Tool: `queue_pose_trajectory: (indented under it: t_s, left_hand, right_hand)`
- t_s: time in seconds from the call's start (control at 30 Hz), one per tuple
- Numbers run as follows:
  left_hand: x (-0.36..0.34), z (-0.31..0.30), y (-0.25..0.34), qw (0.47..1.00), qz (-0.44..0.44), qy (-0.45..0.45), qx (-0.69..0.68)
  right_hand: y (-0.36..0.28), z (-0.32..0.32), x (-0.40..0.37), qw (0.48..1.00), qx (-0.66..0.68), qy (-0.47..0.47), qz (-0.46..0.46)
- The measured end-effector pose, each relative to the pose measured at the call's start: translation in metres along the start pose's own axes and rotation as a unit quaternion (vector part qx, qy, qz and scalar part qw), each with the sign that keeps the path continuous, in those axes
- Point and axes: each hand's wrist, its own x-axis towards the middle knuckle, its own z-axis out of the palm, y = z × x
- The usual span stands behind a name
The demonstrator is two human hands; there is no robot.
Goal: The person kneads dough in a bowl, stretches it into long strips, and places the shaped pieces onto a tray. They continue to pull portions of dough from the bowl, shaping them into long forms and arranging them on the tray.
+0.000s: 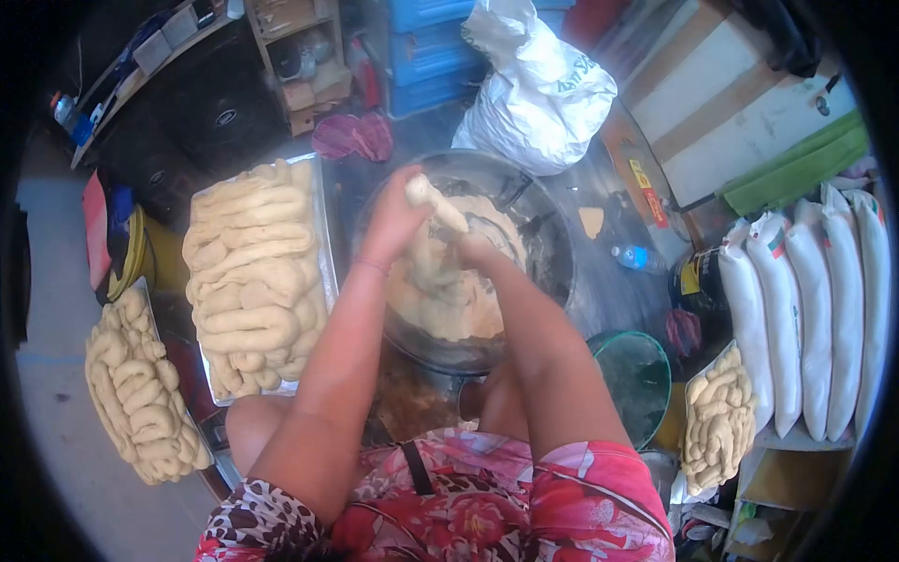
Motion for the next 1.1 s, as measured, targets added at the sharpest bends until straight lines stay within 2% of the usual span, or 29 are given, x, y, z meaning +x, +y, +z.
queue_pose_trajectory:
  t_s: [0.03,0.1,0.13,0.17,0.23,0.27,0.33,0.37,0.4,0.43,0.47,0.5,0.53,0.57,0.6,0.63,0.67,0.7,0.73,0.77,0.8,0.83,0.9,0.93,0.97,1.0,1.03,1.07,1.1]
  left_hand:
    - [-0.004,0.008,-0.026,0.993,0.023,0.026,0.111]
    - [-0.014,0.025,-0.079,0.940,0.065,0.077,0.327]
    - [-0.019,0.030,-0.098,0.959,-0.088,-0.117,0.242]
    - [-0.025,0.036,-0.116,0.913,-0.233,-0.303,0.139]
    - [-0.069,0.067,-0.167,0.868,-0.399,-0.292,-0.039]
    - [-0.082,0.072,-0.160,0.868,-0.401,-0.290,-0.045]
    - [-0.097,0.078,-0.142,0.812,-0.494,-0.138,-0.278]
    - [-0.097,0.084,-0.152,0.811,-0.495,-0.139,-0.279]
    - [-0.096,0.092,-0.168,0.807,-0.447,-0.115,-0.369]
    - [-0.097,0.099,-0.184,0.794,-0.394,-0.091,-0.454]
    - [-0.093,0.098,-0.186,0.794,-0.396,-0.092,-0.452]
    - [-0.088,0.098,-0.186,0.803,-0.340,-0.083,-0.483]
    - [-0.084,0.098,-0.186,0.808,-0.282,-0.074,-0.511]
    - [-0.082,0.096,-0.174,0.808,-0.283,-0.076,-0.511]
    - [-0.081,0.090,-0.153,0.845,-0.210,-0.043,-0.490]
    - [-0.078,0.088,-0.140,0.875,-0.134,-0.010,-0.465]
    - [-0.065,0.088,-0.139,0.785,-0.291,0.041,-0.546]
    - [-0.059,0.086,-0.129,0.786,-0.291,0.037,-0.545]
    - [-0.055,0.078,-0.108,0.829,-0.272,0.059,-0.485]
    - [-0.052,0.070,-0.086,0.868,-0.250,0.081,-0.422]
    - [-0.050,0.063,-0.062,0.883,-0.243,0.090,-0.392]
    - [-0.048,0.059,-0.050,0.884,-0.241,0.086,-0.392]
    - [-0.045,0.054,-0.035,0.898,-0.180,0.091,-0.390]
    - [-0.045,0.048,-0.029,0.899,-0.179,0.087,-0.389]
    - [-0.045,0.039,-0.026,0.907,-0.148,0.103,-0.380]
    - [-0.043,0.031,-0.026,0.914,-0.117,0.120,-0.371]
    - [-0.040,0.025,-0.030,0.914,-0.114,0.119,-0.370]
    - [-0.036,0.018,-0.030,0.891,-0.160,0.100,-0.413]
    - [-0.035,0.015,-0.029,0.863,-0.206,0.081,-0.454]
  right_hand:
    - [0.000,-0.005,0.001,1.000,-0.003,-0.001,0.001]
    - [0.002,-0.016,0.008,0.990,0.120,-0.036,0.070]
    - [0.000,-0.019,0.007,0.990,0.110,-0.048,0.076]
    - [0.001,-0.017,0.008,0.990,0.106,-0.049,0.078]
    - [0.006,-0.006,0.012,0.975,0.212,-0.021,0.063]
    - [-0.006,0.003,0.003,0.977,0.199,0.002,0.080]
    - [-0.010,0.006,0.003,0.987,0.150,-0.022,0.051]
    - [-0.009,0.006,0.003,0.993,0.107,-0.046,0.019]
    - [-0.009,0.003,0.004,0.996,0.067,-0.046,-0.037]
    - [-0.009,0.000,0.005,0.996,0.069,-0.046,-0.035]
    - [-0.021,-0.001,-0.005,0.990,0.137,-0.036,0.023]
    - [-0.031,-0.002,-0.016,0.975,0.204,-0.025,0.080]
    - [-0.038,-0.003,-0.023,0.971,0.223,-0.036,0.080]
    - [-0.031,-0.008,-0.018,0.971,0.224,-0.035,0.080]
    - [-0.021,-0.016,-0.008,0.990,0.120,-0.055,-0.041]
    - [-0.016,-0.022,-0.001,0.984,0.012,-0.073,-0.160]
    - [-0.034,-0.026,-0.016,0.991,0.059,-0.043,-0.116]
    - [-0.049,-0.031,-0.030,0.990,0.061,-0.040,-0.117]
    - [-0.062,-0.039,-0.042,0.980,0.195,0.002,-0.046]
    - [-0.068,-0.047,-0.048,0.945,0.324,0.043,0.026]
    - [-0.062,-0.059,-0.044,0.929,0.363,0.069,0.015]
    - [-0.060,-0.067,-0.045,0.928,0.365,0.071,0.012]
    - [-0.053,-0.081,-0.045,0.885,0.451,0.120,-0.004]
    - [-0.037,-0.096,-0.031,0.848,0.514,0.125,-0.014]
    - [-0.021,-0.110,-0.026,0.847,0.517,0.127,-0.016]
    - [-0.009,-0.122,-0.023,0.796,0.575,0.188,0.003]
    - [-0.003,-0.130,-0.022,0.738,0.628,0.246,0.023]
    - [-0.004,-0.132,-0.028,0.738,0.629,0.244,0.021]
    - [-0.004,-0.135,-0.035,0.707,0.641,0.300,0.018]
